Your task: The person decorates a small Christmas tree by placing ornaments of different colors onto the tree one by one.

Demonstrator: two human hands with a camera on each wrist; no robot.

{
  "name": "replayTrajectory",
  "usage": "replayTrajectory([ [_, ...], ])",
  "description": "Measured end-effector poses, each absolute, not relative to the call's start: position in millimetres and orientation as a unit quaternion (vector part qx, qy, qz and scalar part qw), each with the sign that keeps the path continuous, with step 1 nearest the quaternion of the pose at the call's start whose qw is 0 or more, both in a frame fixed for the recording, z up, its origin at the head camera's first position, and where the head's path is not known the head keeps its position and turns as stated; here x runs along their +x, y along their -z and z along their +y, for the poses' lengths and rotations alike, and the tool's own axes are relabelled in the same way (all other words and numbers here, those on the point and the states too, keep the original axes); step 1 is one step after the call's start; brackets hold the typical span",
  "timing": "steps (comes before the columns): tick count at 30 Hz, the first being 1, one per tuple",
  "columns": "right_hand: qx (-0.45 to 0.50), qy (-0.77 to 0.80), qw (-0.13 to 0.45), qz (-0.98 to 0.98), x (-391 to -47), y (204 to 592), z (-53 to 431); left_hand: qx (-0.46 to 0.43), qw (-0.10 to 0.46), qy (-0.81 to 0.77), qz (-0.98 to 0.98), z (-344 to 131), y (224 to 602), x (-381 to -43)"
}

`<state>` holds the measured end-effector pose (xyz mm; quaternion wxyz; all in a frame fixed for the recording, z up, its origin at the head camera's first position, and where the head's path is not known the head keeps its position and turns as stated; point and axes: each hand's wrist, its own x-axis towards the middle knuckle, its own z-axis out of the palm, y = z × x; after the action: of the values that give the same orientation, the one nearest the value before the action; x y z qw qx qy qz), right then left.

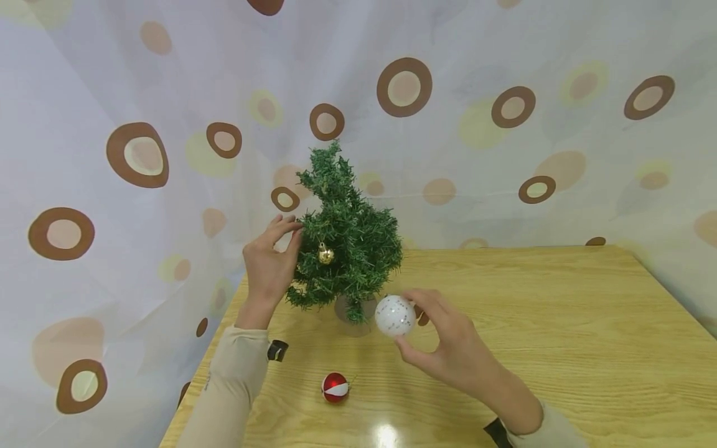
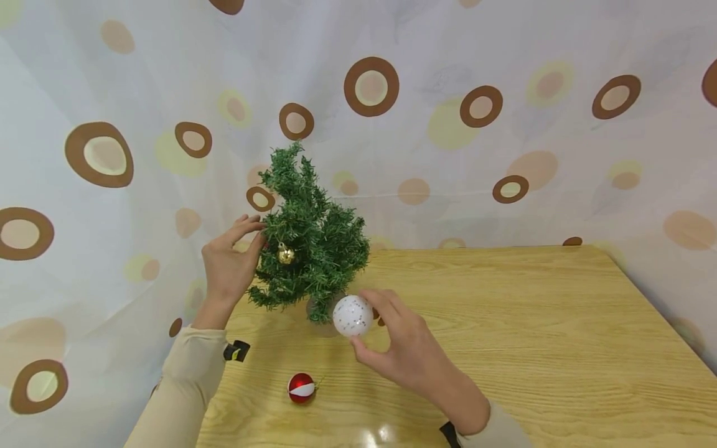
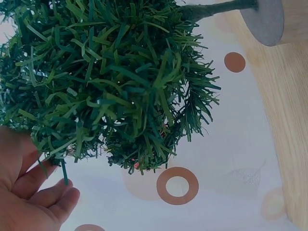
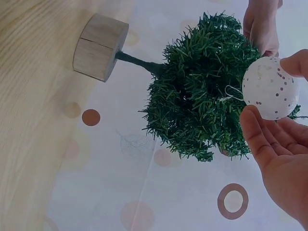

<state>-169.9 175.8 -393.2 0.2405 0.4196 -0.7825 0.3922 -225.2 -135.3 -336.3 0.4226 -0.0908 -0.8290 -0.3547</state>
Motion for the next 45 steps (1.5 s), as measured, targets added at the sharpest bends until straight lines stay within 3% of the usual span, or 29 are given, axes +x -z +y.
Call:
replayTrajectory([
  [13, 0.422, -0.402, 0.273, -0.765, -173, 392, 178, -0.106, 0.427, 0.401, -0.804, -133, 333, -214],
  [33, 0.411, -0.420, 0.267, -0.764, -173, 388, 177, -0.157, 0.520, 0.353, -0.762, -104, 317, -181],
  [45, 0.435, -0.419, 0.304, -0.737, -177, 384, 176, -0.242, 0.452, 0.344, -0.787, -76, 321, -165],
])
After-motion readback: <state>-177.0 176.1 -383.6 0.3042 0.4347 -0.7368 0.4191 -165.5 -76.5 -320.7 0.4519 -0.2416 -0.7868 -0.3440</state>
